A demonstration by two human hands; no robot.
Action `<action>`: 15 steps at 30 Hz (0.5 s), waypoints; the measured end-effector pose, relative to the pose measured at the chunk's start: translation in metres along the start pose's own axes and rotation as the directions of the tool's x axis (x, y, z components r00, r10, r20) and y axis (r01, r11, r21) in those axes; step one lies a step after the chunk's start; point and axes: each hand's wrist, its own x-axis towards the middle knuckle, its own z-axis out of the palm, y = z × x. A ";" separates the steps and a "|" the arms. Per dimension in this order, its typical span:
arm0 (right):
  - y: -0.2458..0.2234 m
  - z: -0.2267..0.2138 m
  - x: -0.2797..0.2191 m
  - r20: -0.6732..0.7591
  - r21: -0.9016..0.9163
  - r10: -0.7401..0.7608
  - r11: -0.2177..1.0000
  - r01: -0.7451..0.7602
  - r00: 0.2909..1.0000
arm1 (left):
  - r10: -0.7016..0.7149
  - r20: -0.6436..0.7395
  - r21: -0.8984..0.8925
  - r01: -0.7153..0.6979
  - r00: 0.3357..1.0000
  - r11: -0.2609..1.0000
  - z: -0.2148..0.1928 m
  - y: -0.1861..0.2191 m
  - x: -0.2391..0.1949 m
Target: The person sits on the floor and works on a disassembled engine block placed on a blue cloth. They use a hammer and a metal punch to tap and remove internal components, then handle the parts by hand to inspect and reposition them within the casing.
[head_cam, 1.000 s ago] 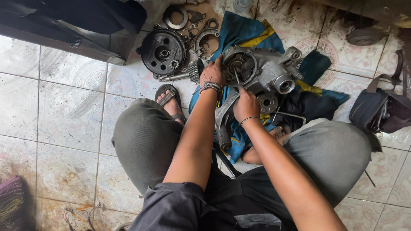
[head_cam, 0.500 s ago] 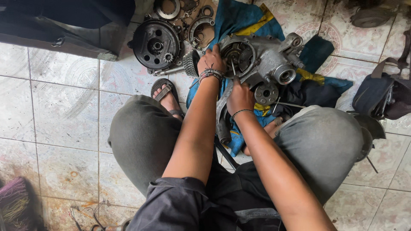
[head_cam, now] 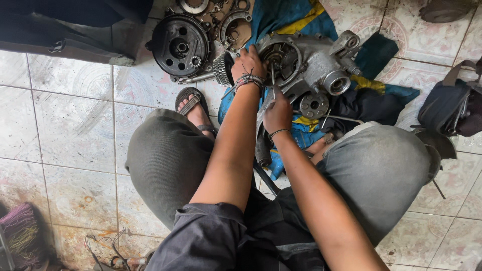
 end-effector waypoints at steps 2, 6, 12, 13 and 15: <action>0.016 0.012 0.008 -0.017 0.137 0.007 0.991 -0.005 1.000 | 0.004 0.015 -0.006 -0.004 1.000 1.000 -0.006 0.000 -0.002; 0.050 0.035 0.020 -0.054 0.400 0.070 0.916 -0.043 0.996 | 0.028 0.009 -0.012 -0.028 1.000 1.000 -0.012 0.002 -0.008; 0.055 0.048 0.018 0.170 0.884 0.306 0.373 -0.282 0.937 | 0.044 -0.051 0.019 -0.043 0.998 0.999 0.006 -0.004 -0.004; 0.041 0.038 0.012 0.171 0.883 0.305 0.374 -0.283 0.937 | 0.042 -0.051 0.017 -0.041 0.998 0.999 0.005 -0.003 -0.005; 0.013 0.018 0.002 0.320 0.856 0.372 0.279 -0.434 0.871 | 0.037 -0.074 0.027 -0.035 0.997 0.999 0.003 -0.002 -0.007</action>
